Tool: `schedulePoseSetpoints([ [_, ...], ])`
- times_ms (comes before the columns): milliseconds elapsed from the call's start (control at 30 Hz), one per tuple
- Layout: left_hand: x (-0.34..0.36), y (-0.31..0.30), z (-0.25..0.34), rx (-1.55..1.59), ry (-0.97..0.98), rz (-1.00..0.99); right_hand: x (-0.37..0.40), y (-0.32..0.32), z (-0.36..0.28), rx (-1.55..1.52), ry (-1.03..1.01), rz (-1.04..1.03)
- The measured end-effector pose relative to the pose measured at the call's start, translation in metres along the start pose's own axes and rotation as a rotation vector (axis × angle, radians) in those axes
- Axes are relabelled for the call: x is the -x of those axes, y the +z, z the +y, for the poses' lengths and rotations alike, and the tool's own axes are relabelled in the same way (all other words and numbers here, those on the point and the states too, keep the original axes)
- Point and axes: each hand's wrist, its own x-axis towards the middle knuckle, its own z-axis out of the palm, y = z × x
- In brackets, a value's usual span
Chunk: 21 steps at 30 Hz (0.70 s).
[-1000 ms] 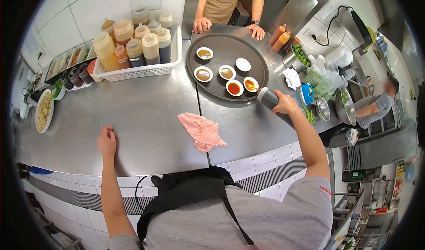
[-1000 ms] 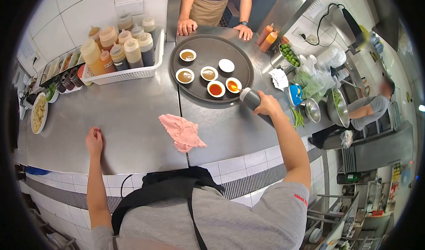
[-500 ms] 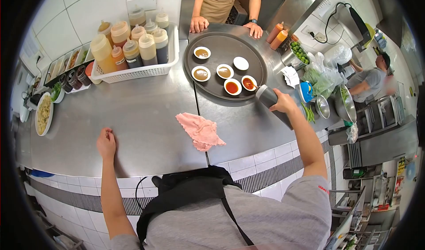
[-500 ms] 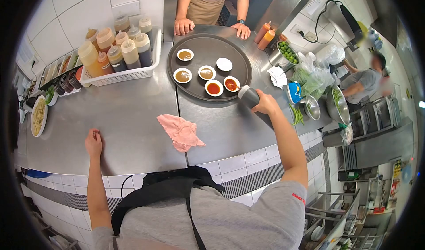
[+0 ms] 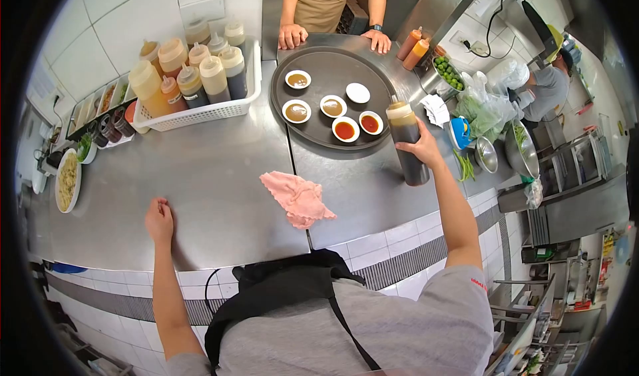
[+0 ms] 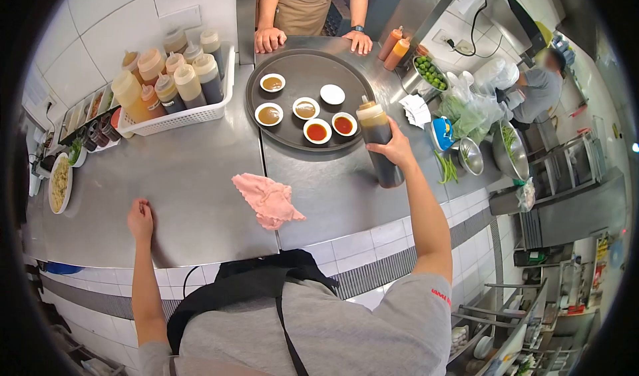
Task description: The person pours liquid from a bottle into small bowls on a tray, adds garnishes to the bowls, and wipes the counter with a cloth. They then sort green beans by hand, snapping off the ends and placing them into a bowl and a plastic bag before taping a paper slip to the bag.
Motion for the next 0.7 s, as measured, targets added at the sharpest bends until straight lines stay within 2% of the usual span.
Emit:
schedulePoseSetpoints([
  [167, 0.000, -0.003, 0.005, 0.002, -0.028, 0.005, -0.029, 0.006, -0.013, 0.007, -0.014, 0.040],
  [267, 0.000, 0.001, -0.001, -0.005, -0.020, 0.014, -0.049, 0.007, -0.010, 0.068, -0.005, 0.006],
  [333, 0.001, 0.001, 0.000, -0.021, -0.047, 0.006, -0.061, 0.007, -0.003, 0.222, -0.006, -0.044],
  [700, -0.001, 0.004, -0.005, 0.000, -0.046, 0.006, -0.096, 0.006, 0.014, 0.349, 0.009, -0.188],
])
